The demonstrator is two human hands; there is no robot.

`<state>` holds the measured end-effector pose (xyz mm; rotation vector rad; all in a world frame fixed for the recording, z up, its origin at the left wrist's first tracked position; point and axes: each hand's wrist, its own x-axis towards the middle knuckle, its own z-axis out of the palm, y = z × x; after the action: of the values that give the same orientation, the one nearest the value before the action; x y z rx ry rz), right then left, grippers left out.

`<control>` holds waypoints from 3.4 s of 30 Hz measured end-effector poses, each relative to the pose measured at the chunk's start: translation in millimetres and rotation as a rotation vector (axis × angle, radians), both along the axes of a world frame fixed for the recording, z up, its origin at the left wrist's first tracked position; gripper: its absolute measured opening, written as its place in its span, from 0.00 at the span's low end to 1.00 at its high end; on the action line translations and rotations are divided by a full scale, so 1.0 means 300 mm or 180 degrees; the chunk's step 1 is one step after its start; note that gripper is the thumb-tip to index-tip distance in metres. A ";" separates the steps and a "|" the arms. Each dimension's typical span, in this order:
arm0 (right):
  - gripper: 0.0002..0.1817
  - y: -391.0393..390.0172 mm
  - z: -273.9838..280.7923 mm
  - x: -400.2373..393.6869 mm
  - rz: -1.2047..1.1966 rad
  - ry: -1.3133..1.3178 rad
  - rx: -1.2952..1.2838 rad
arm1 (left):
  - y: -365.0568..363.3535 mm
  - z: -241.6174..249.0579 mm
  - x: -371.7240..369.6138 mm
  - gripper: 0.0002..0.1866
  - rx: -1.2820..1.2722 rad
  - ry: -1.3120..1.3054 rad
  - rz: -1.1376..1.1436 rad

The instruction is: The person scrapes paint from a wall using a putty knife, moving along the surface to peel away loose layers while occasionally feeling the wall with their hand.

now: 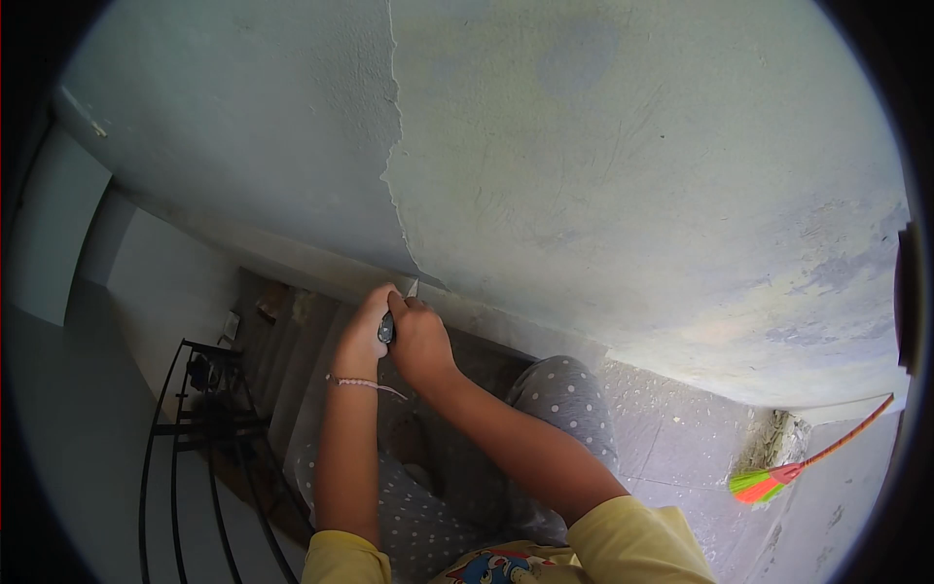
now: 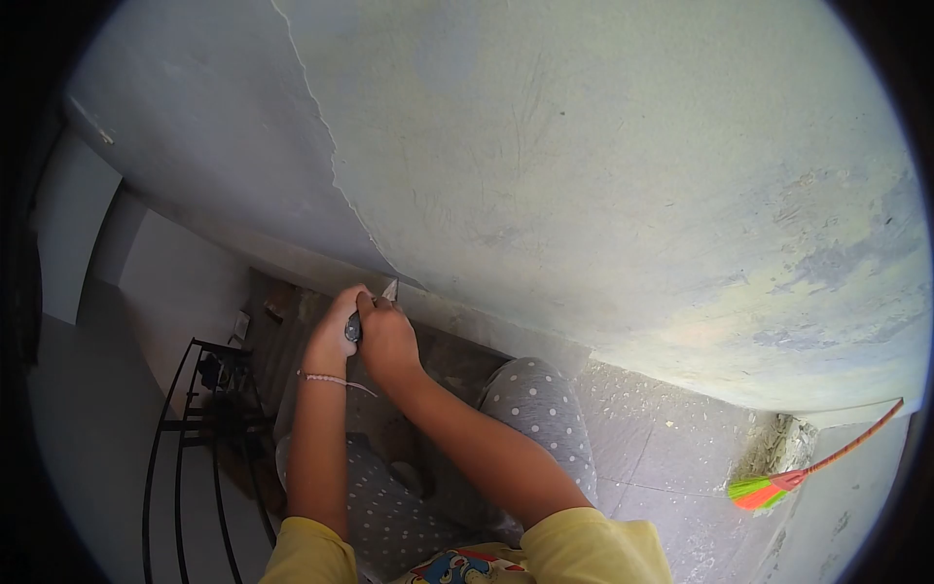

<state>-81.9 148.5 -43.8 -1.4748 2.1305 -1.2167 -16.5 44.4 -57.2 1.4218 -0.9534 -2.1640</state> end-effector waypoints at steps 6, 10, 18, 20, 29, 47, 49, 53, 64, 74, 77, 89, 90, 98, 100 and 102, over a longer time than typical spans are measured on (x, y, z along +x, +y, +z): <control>0.26 0.006 0.022 0.003 0.0039 0.0030 -0.0079 | 0.014 0.048 0.005 0.10 -0.0020 -0.0120 -0.0067; 0.29 0.007 0.028 -0.004 0.0179 0.0187 0.0097 | 0.003 0.041 0.008 0.10 0.0045 -0.0052 -0.0051; 0.28 0.015 0.044 -0.001 0.0117 0.0123 -0.0059 | 0.014 0.072 0.008 0.10 0.0137 -0.0090 -0.0054; 0.27 0.015 0.049 0.002 0.0080 0.0057 -0.0147 | 0.021 0.075 0.006 0.11 -0.0014 0.0031 -0.0002; 0.26 0.020 0.059 0.002 0.0016 -0.0011 -0.0234 | 0.037 0.101 0.001 0.11 -0.0152 0.0075 -0.0091; 0.27 0.045 0.113 -0.006 0.0090 0.0128 -0.0192 | 0.079 0.192 -0.008 0.10 -0.0235 -0.0073 -0.0067; 0.27 0.054 0.131 -0.008 0.0148 0.0217 -0.0188 | 0.071 0.190 0.000 0.10 -0.0214 0.0005 -0.0087; 0.28 0.050 0.123 -0.005 0.0119 0.0181 -0.0238 | 0.089 0.218 -0.005 0.10 -0.0267 -0.0023 0.0004; 0.28 0.067 0.164 -0.003 0.0139 0.0227 -0.0279 | 0.113 0.276 -0.004 0.11 -0.0298 -0.0107 0.0076; 0.31 0.108 0.189 0.005 0.0270 0.0110 -0.0339 | 0.178 0.300 0.011 0.11 -0.0467 0.0008 0.0210; 0.31 0.143 0.201 -0.021 0.0486 -0.0001 -0.0464 | 0.223 0.299 0.002 0.17 -0.1156 -0.0009 0.0260; 0.07 0.180 0.258 -0.201 -0.0183 -0.0778 -0.0580 | 0.110 0.179 0.026 0.21 -0.2925 -0.2561 -0.1050; 0.08 0.153 0.251 -0.225 -0.0394 -0.1185 -0.0717 | 0.093 0.165 -0.007 0.21 -0.2895 -0.2462 -0.0931; 0.09 0.109 0.209 -0.244 -0.0780 -0.1599 -0.0883 | 0.113 0.044 -0.085 0.18 -0.2993 -0.1785 -0.0052; 0.09 0.104 0.215 -0.235 -0.0766 -0.1629 -0.0840 | 0.107 0.005 -0.103 0.17 -0.3154 -0.1803 0.0174; 0.09 0.104 0.213 -0.231 -0.0756 -0.1659 -0.0800 | 0.106 -0.007 -0.115 0.15 -0.3315 -0.1821 0.0399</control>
<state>-151.3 179.6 20.2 -0.8587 1.8727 -1.7768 -51.0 76.3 -59.1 1.4247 -1.7519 -0.8324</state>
